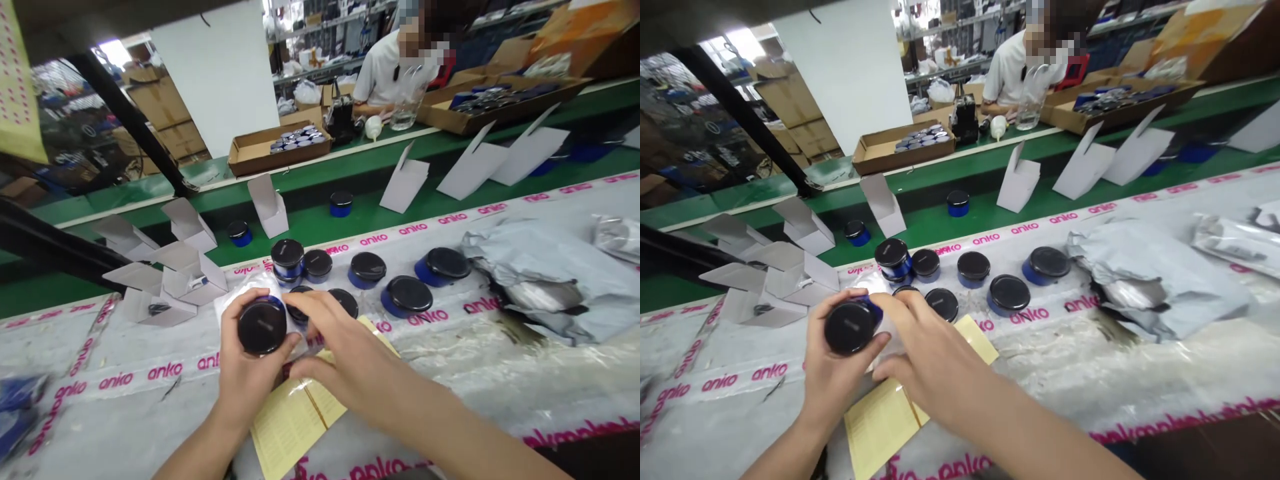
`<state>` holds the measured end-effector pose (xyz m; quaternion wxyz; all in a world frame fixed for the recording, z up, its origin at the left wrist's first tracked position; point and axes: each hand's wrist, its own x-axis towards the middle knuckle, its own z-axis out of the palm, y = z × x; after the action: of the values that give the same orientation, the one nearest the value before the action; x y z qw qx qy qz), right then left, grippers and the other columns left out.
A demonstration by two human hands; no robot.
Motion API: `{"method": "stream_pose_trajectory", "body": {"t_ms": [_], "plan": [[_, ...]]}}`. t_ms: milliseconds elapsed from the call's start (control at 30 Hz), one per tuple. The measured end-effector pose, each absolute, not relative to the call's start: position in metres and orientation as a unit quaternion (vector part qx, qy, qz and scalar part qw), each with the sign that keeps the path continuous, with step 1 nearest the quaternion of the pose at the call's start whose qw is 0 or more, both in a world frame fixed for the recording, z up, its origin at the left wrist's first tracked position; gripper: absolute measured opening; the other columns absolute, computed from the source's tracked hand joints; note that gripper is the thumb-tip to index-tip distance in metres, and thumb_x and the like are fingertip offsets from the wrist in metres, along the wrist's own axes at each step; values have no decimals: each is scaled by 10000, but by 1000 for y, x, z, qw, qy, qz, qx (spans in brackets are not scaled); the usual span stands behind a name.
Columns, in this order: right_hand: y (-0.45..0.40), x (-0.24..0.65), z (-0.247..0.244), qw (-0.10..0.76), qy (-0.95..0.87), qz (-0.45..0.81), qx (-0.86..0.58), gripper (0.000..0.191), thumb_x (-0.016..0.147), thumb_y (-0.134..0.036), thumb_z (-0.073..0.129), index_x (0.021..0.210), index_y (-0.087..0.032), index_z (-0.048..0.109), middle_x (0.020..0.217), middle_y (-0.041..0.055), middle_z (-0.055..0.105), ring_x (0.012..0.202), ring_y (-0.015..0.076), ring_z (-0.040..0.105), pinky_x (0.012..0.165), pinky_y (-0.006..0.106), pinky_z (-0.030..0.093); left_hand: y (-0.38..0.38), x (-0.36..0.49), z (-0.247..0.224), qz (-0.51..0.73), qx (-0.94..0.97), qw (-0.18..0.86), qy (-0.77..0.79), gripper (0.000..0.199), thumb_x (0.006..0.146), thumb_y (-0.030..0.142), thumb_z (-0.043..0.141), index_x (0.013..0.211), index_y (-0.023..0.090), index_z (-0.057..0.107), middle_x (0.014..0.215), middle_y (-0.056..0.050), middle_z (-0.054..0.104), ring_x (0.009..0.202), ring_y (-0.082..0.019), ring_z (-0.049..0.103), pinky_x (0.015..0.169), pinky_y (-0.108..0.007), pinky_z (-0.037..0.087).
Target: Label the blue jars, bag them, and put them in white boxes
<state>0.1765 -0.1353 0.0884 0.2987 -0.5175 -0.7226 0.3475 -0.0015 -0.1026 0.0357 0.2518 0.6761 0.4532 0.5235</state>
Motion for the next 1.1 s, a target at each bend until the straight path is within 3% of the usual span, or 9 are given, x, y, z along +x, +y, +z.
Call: {"method": "stream_pose_trajectory", "body": {"t_ms": [133, 267, 333, 467, 600, 767, 967, 1067, 1100], "plan": [[-138, 184, 85, 250, -820, 244, -454, 749, 928, -72, 564, 1609, -209, 283, 1632, 152, 396, 1432, 318, 472, 1119, 503, 490, -113, -2, 52, 430, 706, 333, 453, 902, 731, 259, 896, 1501, 416, 455, 1447, -83, 618, 1274, -311, 666, 957, -405, 637], [-134, 200, 89, 267, -845, 229, -404, 577, 950, -114, 550, 1510, -155, 419, 1534, 125, 540, 1409, 260, 505, 1119, 422, 499, -119, -12, 72, 303, 716, 489, 395, 1080, 766, 401, 876, 1624, 464, 222, 1623, -90, 457, 1377, -368, 584, 995, -467, 633], [-127, 216, 94, 305, -815, 237, -432, 551, 923, -175, 625, 1451, -209, 470, 1439, 89, 611, 1322, 238, 581, 1062, 392, 535, -109, -19, 83, 302, 711, 506, 383, 1035, 722, 485, 890, 1597, 437, 340, 1543, -110, 553, 1331, -376, 623, 1024, -488, 615], [-93, 249, 100, 335, -722, 195, -574, 515, 898, -227, 643, 1394, -208, 503, 1328, 129, 631, 1148, 291, 679, 926, 462, 585, -58, -23, 90, 423, 667, 386, 476, 378, 899, 445, 732, 1251, 310, 710, 1249, -125, 722, 1190, -311, 706, 1016, -485, 609], [-54, 254, 98, 250, -748, 197, -583, 553, 902, -228, 644, 1434, -216, 491, 1330, 139, 620, 1094, 310, 702, 869, 464, 592, 12, -4, 76, 502, 605, 267, 558, 591, 886, 260, 692, 1446, 262, 502, 1618, -150, 403, 1535, -307, 377, 1241, -511, 359], [-35, 241, 83, 189, -797, 196, -539, 670, 896, -165, 613, 1538, -201, 424, 1413, 176, 599, 1217, 357, 666, 975, 530, 557, 72, 25, 59, 475, 548, 226, 650, 857, 756, 0, 620, 1534, 213, 333, 1703, -205, 188, 1624, -334, 89, 1307, -522, 162], [-33, 243, 75, 137, -797, 219, -546, 850, 876, -139, 511, 1667, -180, 203, 1511, 198, 544, 1299, 359, 634, 991, 513, 582, 44, 23, 86, 480, 562, 203, 643, 703, 806, -7, 559, 1474, 200, 487, 1677, -178, 330, 1588, -304, 266, 1286, -485, 285], [-33, 260, 62, 157, -811, 218, -520, 837, 894, -234, 512, 1672, -289, 209, 1612, 132, 465, 1397, 344, 561, 1063, 503, 561, -10, -1, 121, 478, 673, 185, 533, 416, 902, 158, 619, 1297, 274, 672, 1489, -97, 607, 1416, -272, 554, 1145, -431, 503], [-32, 269, 54, 164, -817, 214, -510, 816, 906, -285, 524, 1663, -352, 226, 1642, 90, 432, 1428, 347, 526, 1095, 515, 540, -26, -16, 133, 499, 682, 165, 509, 280, 931, 228, 628, 1188, 282, 726, 1262, -80, 745, 1212, -249, 701, 1008, -387, 594]]}}
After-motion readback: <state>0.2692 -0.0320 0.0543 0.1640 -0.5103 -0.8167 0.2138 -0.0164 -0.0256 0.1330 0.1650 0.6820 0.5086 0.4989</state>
